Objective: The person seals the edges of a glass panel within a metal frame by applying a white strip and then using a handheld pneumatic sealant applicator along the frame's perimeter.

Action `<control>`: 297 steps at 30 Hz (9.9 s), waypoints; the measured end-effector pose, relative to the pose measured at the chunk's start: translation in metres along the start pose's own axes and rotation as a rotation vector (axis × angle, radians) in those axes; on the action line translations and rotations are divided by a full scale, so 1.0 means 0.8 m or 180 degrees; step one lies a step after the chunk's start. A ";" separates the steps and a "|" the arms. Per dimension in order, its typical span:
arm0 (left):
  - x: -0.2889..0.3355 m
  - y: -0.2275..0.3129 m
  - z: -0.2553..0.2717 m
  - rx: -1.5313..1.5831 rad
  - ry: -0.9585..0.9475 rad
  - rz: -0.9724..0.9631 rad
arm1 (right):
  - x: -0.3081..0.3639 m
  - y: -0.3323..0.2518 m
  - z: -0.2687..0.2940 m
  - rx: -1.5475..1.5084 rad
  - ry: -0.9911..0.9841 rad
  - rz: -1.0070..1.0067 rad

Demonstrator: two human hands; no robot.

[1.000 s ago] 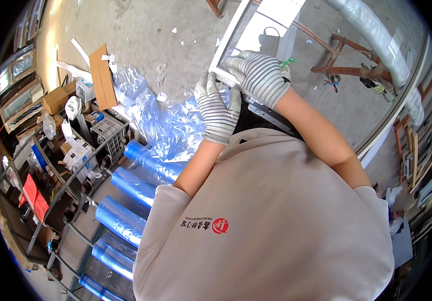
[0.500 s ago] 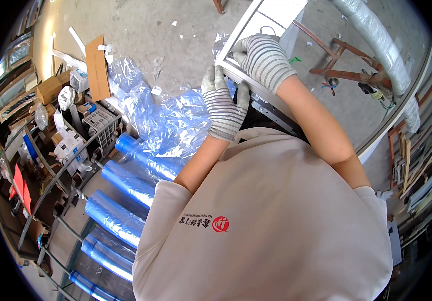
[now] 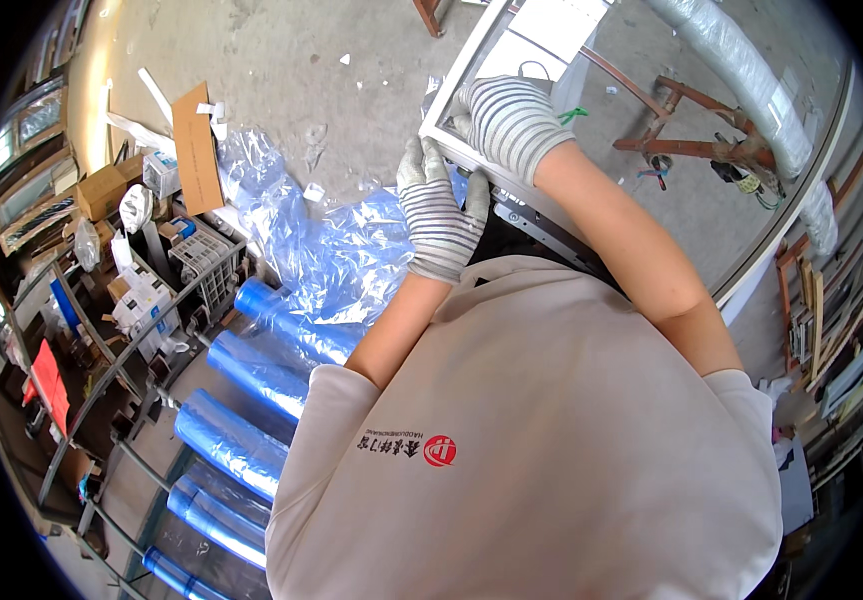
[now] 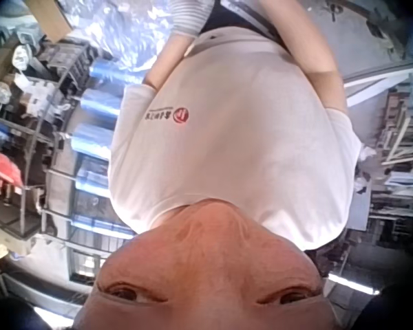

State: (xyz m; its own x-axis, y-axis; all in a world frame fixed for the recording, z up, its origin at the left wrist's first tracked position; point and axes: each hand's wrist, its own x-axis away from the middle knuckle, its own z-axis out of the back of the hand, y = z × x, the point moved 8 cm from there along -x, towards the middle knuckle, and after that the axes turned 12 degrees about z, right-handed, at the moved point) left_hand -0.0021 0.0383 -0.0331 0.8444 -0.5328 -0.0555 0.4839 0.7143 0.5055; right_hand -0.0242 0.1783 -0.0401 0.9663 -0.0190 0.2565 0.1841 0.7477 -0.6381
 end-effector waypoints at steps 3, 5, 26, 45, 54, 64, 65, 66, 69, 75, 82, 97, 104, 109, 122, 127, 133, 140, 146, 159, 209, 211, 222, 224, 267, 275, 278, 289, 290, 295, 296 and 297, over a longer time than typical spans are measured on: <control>0.000 0.002 0.003 -0.0021 0.0014 -0.0075 | 0.003 0.013 -0.005 -0.0064 -0.0076 -0.0122; 0.000 0.002 0.010 0.0079 0.0055 0.0039 | 0.009 0.017 0.000 -0.0889 0.0247 -0.0029; -0.029 -0.020 0.027 0.0802 -0.0165 0.0676 | 0.041 0.021 -0.008 -0.0122 0.1233 0.0106; -0.018 -0.010 0.023 0.0683 -0.0195 0.0563 | 0.038 -0.007 -0.022 0.0418 0.0633 0.0389; -0.017 -0.010 0.023 0.0698 -0.0133 0.0590 | 0.022 0.028 -0.029 -0.0782 0.0826 -0.0075; -0.016 -0.006 0.018 0.0680 -0.0074 0.0525 | 0.007 0.000 -0.013 -0.0421 0.0151 -0.0072; -0.016 -0.006 0.018 0.0639 -0.0051 0.0539 | 0.006 0.000 -0.018 -0.0204 -0.0158 -0.0101; -0.016 -0.006 0.019 0.0599 -0.0027 0.0554 | 0.006 -0.005 -0.016 -0.0098 -0.0059 0.0091; -0.017 -0.003 0.020 0.0640 -0.0047 0.0496 | 0.004 -0.004 -0.018 0.0018 -0.0059 0.0102; -0.017 -0.003 0.022 0.0600 -0.0099 0.0446 | 0.007 0.010 -0.015 -0.0155 -0.0061 0.0107; -0.015 -0.004 0.018 0.0470 -0.0137 0.0295 | 0.004 0.029 -0.013 -0.0644 0.0417 -0.0107; -0.015 -0.003 0.021 0.0611 -0.0112 0.0362 | 0.002 0.033 -0.022 -0.0952 0.0353 -0.0027; -0.015 -0.003 0.019 0.0568 -0.0156 0.0298 | 0.001 0.024 -0.013 -0.0702 0.0427 -0.0035; -0.016 -0.001 0.020 0.0565 -0.0054 0.0323 | -0.002 0.026 -0.010 -0.0714 0.0147 -0.0089; -0.015 -0.004 0.019 0.0539 -0.0076 0.0348 | 0.004 0.014 -0.005 -0.0345 0.0087 0.0074; -0.017 -0.001 0.021 0.0583 -0.0080 0.0317 | 0.006 0.011 -0.008 -0.0247 0.0054 0.0017; -0.015 -0.002 0.020 0.0629 -0.0067 0.0310 | 0.005 0.027 -0.021 -0.0947 0.0206 -0.0057; -0.016 0.000 0.022 0.0522 -0.0012 0.0264 | -0.004 0.006 -0.012 -0.0007 0.0073 0.0352; -0.015 -0.004 0.021 0.0569 -0.0055 0.0359 | -0.012 0.002 -0.003 0.0195 -0.0177 0.0488; -0.026 -0.006 0.036 0.0556 -0.0017 0.0254 | 0.024 0.016 0.006 0.0230 0.0758 0.0813; -0.048 -0.020 0.047 0.0855 -0.0099 0.0498 | 0.010 0.020 -0.005 -0.0321 0.0389 0.0034; -0.047 -0.019 0.046 0.0861 -0.0095 0.0393 | 0.014 0.032 -0.001 -0.0629 0.0499 -0.0415; -0.043 -0.025 0.041 0.0864 -0.0156 0.0525 | 0.000 0.024 -0.008 -0.0331 0.0323 -0.0184; -0.045 -0.022 0.044 0.0825 -0.0109 0.0424 | 0.000 0.029 -0.007 -0.0340 0.0380 -0.0222; -0.046 -0.021 0.049 0.0815 -0.0246 0.0558 | -0.003 0.016 0.007 -0.0082 -0.0097 0.0193; -0.059 0.042 -0.001 -0.1116 -0.0297 -0.0750 | 0.050 0.065 0.034 -0.1137 0.0762 -0.0404; -0.050 0.057 0.002 -0.1137 0.0008 -0.0737 | 0.063 0.069 0.035 -0.1176 0.0899 -0.0472; -0.067 -0.013 0.050 -0.0289 -0.0014 0.0292 | 0.052 0.040 0.006 -0.0535 0.1068 0.0230; -0.061 -0.015 0.050 -0.0300 -0.0007 0.0307 | 0.043 0.038 -0.001 -0.0481 0.1003 0.0207; -0.039 -0.026 0.033 -0.0020 -0.0175 0.0497 | 0.019 0.025 -0.007 -0.0530 0.0669 0.0077; -0.039 -0.027 0.031 0.0046 -0.0176 0.0522 | 0.013 0.030 -0.010 -0.0655 0.0686 0.0044; -0.038 -0.026 0.032 0.0051 -0.0170 0.0540 | 0.009 0.034 -0.012 -0.0779 0.0703 0.0010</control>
State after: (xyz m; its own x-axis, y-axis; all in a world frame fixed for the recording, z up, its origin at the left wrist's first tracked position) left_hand -0.0439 0.0282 -0.0197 0.9001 -0.4287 0.0774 0.3313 0.7890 0.5174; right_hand -0.0108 0.1919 -0.0623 0.9777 -0.1804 0.1077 0.1928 0.5666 -0.8011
